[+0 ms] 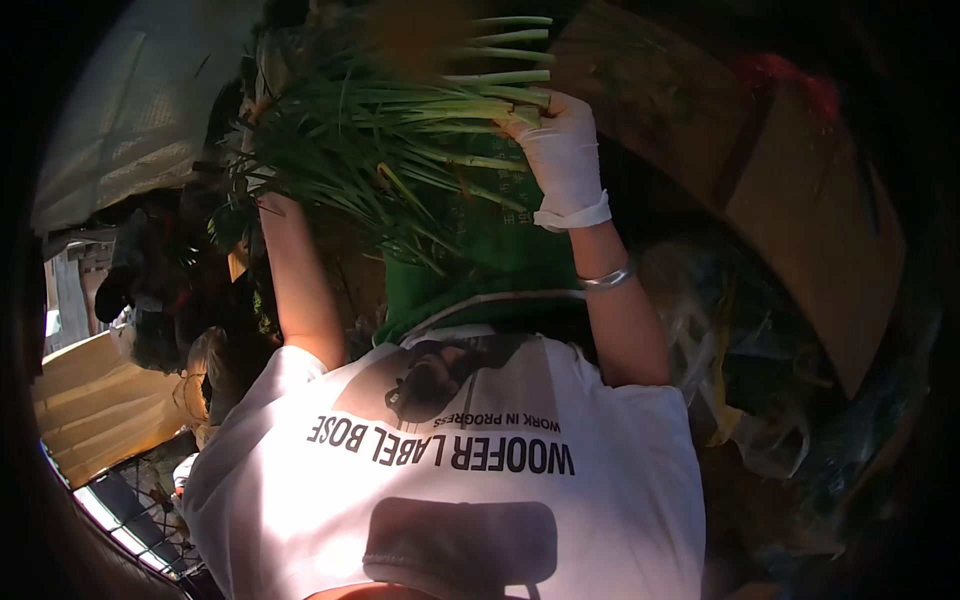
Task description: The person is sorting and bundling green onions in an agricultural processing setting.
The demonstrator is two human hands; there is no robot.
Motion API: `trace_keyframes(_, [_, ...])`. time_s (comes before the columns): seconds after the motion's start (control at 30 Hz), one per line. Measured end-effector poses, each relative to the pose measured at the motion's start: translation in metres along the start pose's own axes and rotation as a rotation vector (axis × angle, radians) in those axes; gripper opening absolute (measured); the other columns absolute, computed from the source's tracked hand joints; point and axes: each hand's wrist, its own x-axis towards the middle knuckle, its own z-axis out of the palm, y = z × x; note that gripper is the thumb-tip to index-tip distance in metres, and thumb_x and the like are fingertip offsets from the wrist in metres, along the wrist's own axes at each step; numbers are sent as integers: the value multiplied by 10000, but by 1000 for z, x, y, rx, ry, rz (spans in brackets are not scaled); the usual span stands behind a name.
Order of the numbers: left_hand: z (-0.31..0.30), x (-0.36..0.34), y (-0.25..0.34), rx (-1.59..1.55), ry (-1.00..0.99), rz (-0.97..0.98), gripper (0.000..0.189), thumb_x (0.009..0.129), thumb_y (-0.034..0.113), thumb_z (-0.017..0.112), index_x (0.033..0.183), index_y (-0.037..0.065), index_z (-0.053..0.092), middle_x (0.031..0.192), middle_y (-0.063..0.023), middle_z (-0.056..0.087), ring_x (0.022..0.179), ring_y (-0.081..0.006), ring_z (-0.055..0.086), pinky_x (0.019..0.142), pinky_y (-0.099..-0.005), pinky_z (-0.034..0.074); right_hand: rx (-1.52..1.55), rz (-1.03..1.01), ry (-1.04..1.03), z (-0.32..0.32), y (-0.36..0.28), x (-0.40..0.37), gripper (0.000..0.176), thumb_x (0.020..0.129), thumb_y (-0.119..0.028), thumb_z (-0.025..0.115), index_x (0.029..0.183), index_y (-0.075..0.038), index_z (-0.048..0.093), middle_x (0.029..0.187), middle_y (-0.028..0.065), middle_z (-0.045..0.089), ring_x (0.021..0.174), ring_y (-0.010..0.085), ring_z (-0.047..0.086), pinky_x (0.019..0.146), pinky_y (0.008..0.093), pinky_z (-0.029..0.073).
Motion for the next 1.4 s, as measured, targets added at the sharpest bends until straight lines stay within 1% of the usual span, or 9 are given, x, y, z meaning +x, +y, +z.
trace_keyframes(0.27, [-11, -4, -7, -354, 48, -71, 292, 938, 190, 420, 1133, 8, 538, 1080, -133, 587, 987, -194, 572, 870, -343, 473, 501, 293, 283, -119, 9, -41, 181, 854, -184, 649, 874, -4, 637, 723, 29, 596, 546, 52, 462, 485, 134, 376])
trace_keyframes(0.4, [-17, -5, -9, -369, 62, -59, 295, 937, 197, 422, 1128, 7, 541, 1077, -137, 592, 990, -199, 574, 874, -345, 473, -1212, 627, -63, -168, 30, -86, 296, 813, -196, 640, 1060, -34, 639, 871, 80, 656, 744, 219, 625, 701, 319, 493])
trace_keyframes(0.47, [-19, -4, -10, -357, 64, -61, 296, 937, 200, 422, 1125, 6, 543, 1076, -139, 595, 991, -202, 575, 876, -346, 473, -1579, 28, 95, -141, 34, -94, 321, 791, -210, 643, 1077, -64, 640, 1046, 111, 636, 899, 296, 627, 811, 382, 474])
trace_keyframes(0.53, [-21, -2, -9, -312, 75, -50, 297, 936, 203, 423, 1123, 6, 545, 1074, -142, 597, 993, -204, 575, 877, -346, 473, -632, 96, 219, -78, 4, -68, 258, 829, -170, 634, 1050, -36, 635, 1005, 119, 631, 866, 218, 623, 779, 299, 476])
trace_keyframes(0.7, [-35, 10, -21, -356, -11, -98, 301, 932, 217, 429, 1108, 6, 553, 1072, -146, 603, 997, -213, 576, 886, -354, 469, -1091, 6, -16, 10, -15, -18, 428, 769, -464, 658, 811, -39, 681, 834, 140, 652, 780, 310, 609, 734, 365, 474])
trace_keyframes(0.8, [-35, 6, -20, -305, -65, -47, 299, 916, 231, 439, 1080, 12, 561, 1077, -143, 600, 1014, -229, 567, 917, -377, 448, -36, 295, -73, 16, 21, -5, 335, 816, -298, 672, 876, 32, 661, 862, 130, 680, 819, 188, 649, 734, 279, 494])
trace_keyframes(1.03, [-2, -15, 7, -1014, -228, -225, 308, 898, 223, 433, 1080, 10, 561, 1091, -160, 589, 1061, -284, 531, 968, -432, 402, 310, 427, 27, 2, -1, -11, 206, 871, -176, 608, 968, 5, 629, 877, 81, 660, 752, 141, 616, 654, 265, 506])
trace_keyframes(1.2, [-20, -6, -8, -677, 1, -164, 327, 901, 229, 445, 1104, -1, 559, 1097, -173, 586, 1022, -294, 554, 919, -441, 440, 1068, 341, 69, -96, 5, -19, 251, 880, -243, 605, 986, -16, 604, 772, 5, 574, 666, 102, 544, 551, 166, 446])
trace_keyframes(1.4, [-47, 3, -14, -888, -215, -217, 317, 906, 232, 462, 1094, -2, 562, 1081, -163, 592, 950, -278, 585, 839, -412, 481, -33, 297, 587, -207, 14, -80, 263, 882, -230, 602, 1030, -12, 605, 904, 54, 642, 733, 106, 577, 617, 208, 477])
